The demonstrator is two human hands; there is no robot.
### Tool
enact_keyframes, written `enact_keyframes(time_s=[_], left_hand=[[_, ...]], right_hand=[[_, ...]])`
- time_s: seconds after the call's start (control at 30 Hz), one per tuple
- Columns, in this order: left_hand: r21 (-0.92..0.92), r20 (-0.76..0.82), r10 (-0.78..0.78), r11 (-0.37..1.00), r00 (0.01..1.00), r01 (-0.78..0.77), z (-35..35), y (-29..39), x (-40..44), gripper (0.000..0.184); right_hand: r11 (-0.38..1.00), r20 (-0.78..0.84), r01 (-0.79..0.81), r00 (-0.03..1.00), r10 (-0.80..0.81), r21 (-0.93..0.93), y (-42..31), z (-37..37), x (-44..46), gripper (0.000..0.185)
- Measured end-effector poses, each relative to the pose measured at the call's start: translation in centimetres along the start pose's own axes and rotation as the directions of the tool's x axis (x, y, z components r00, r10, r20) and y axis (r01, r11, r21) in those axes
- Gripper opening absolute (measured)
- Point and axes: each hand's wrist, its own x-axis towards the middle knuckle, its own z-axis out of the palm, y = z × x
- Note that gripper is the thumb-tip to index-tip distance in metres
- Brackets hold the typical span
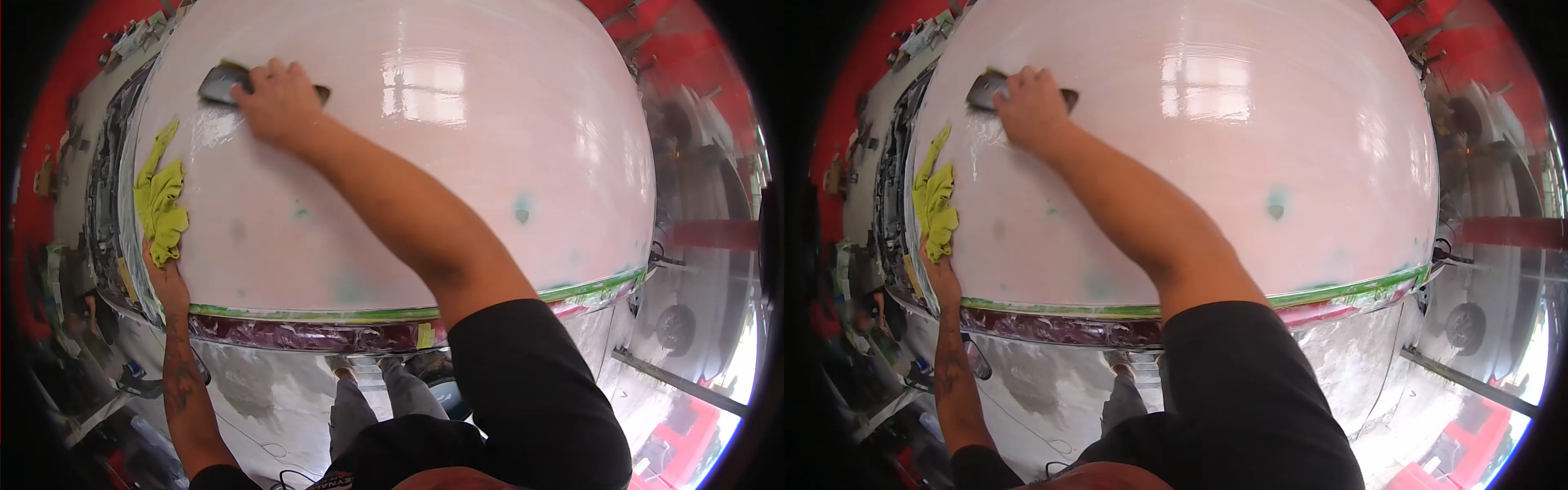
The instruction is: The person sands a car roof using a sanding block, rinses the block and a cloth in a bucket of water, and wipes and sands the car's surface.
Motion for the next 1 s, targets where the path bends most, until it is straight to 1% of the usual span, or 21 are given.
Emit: enact_keyframes(time_s=[0.03,0.1,0.13,0.17,0.23,0.27,0.37,0.4,0.43,0.5,0.53,0.6,0.67,0.73,0.77,0.8,0.83,0.9,0.93,0.97,1.0], left_hand=[[0.001,0.003,0.003,1.0,1.0,-0.003,-0.1,0.1,0.0,0.047],[0.0,0.021,-0.089,0.996,0.996,0.089,-0.2,0.2,-0.1,0.045],[0.004,0.026,-0.086,0.996,0.996,0.086,-0.4,-0.2,0.0,0.045],[0.018,0.012,-0.065,0.998,0.998,0.065,-0.3,-0.8,0.1,0.046],[0.031,0.001,-0.047,0.998,0.999,0.047,-0.2,-1.4,0.0,0.046],[0.058,0.005,-0.016,0.998,1.0,0.015,-0.3,-1.6,0.2,0.048],[0.084,0.003,0.007,0.996,1.0,-0.007,0.0,-2.2,0.2,0.05],[0.088,-0.01,0.0,0.996,1.0,0.001,0.1,-2.2,0.1,0.052],[0.084,-0.022,-0.005,0.996,1.0,0.006,0.1,-1.8,0.1,0.052],[0.068,-0.028,-0.007,0.998,1.0,0.008,0.4,-0.3,0.1,0.053],[0.065,-0.032,-0.004,0.998,0.999,0.006,0.5,0.2,0.2,0.053],[0.02,-0.019,0.005,1.0,1.0,-0.004,0.4,0.6,0.2,0.054],[0.036,-0.015,0.008,0.999,1.0,-0.008,0.4,0.5,0.2,0.054],[0.055,-0.01,0.009,0.998,1.0,-0.008,0.2,0.2,0.1,0.054],[0.047,-0.005,0.014,0.999,1.0,-0.014,0.1,0.1,0.1,0.054],[0.04,-0.001,0.02,0.999,1.0,-0.02,0.1,0.0,0.1,0.053],[0.043,0.006,0.022,0.999,1.0,-0.023,0.0,-0.1,0.2,0.053],[0.045,-0.008,0.041,0.998,0.999,-0.04,0.0,-0.4,0.1,0.052],[0.046,-0.005,0.044,0.998,0.999,-0.044,0.0,-0.7,0.1,0.052],[0.033,0.002,0.025,0.999,1.0,-0.025,-0.1,-1.0,0.3,0.052],[0.019,0.006,0.001,1.0,1.0,-0.001,0.0,-1.1,0.2,0.052]], right_hand=[[0.997,-0.037,-0.062,0.998,0.06,-0.054,3.9,-0.4,-0.9,0.037],[0.931,0.064,-0.291,0.948,0.311,-0.221,14.0,-4.1,-4.2,0.038],[0.858,0.101,-0.413,0.882,0.46,-0.306,19.5,-6.3,-7.0,0.042],[0.779,0.021,-0.532,0.822,0.57,-0.333,23.9,-9.1,-11.5,0.043],[0.526,-0.049,-0.723,0.607,0.793,-0.449,32.1,-13.0,-21.5,0.051],[0.349,-0.098,-0.809,0.442,0.892,-0.472,34.8,-15.0,-26.9,0.053],[-0.11,-0.23,-0.869,0.004,0.973,-0.482,39.6,-19.7,-43.8,0.056],[-0.188,-0.212,-0.878,-0.102,0.972,-0.44,42.0,-20.3,-49.0,0.055],[-0.178,-0.215,-0.882,-0.09,0.973,-0.437,42.8,-19.5,-48.7,0.055],[-0.239,-0.225,-0.824,-0.139,0.964,-0.514,44.1,-18.6,-47.1,0.054],[-0.197,-0.26,-0.862,-0.078,0.962,-0.468,40.6,-17.9,-40.7,0.053],[0.018,-0.22,-0.894,0.13,0.967,-0.447,35.5,-15.0,-28.5,0.052],[0.354,-0.092,-0.834,0.428,0.899,-0.423,28.0,-11.5,-16.9,0.05],[0.668,-0.049,-0.662,0.722,0.69,-0.34,19.3,-6.5,-8.0,0.045],[0.765,0.06,-0.556,0.795,0.603,-0.325,13.0,-5.2,-4.6,0.043],[0.843,-0.049,-0.471,0.878,0.476,-0.261,7.4,-2.2,-2.8,0.04],[0.896,-0.1,-0.378,0.926,0.365,-0.234,1.8,0.1,-1.6,0.038],[0.988,-0.031,-0.151,0.988,0.151,0.001,-7.8,1.3,-2.0,0.041],[0.995,-0.041,-0.041,0.998,0.045,0.092,-10.6,1.3,-3.1,0.039],[0.995,-0.107,0.024,0.994,-0.014,0.092,-11.3,1.6,-4.3,0.04],[0.991,-0.08,0.017,0.997,-0.006,0.134,-10.2,1.0,-4.8,0.04]])
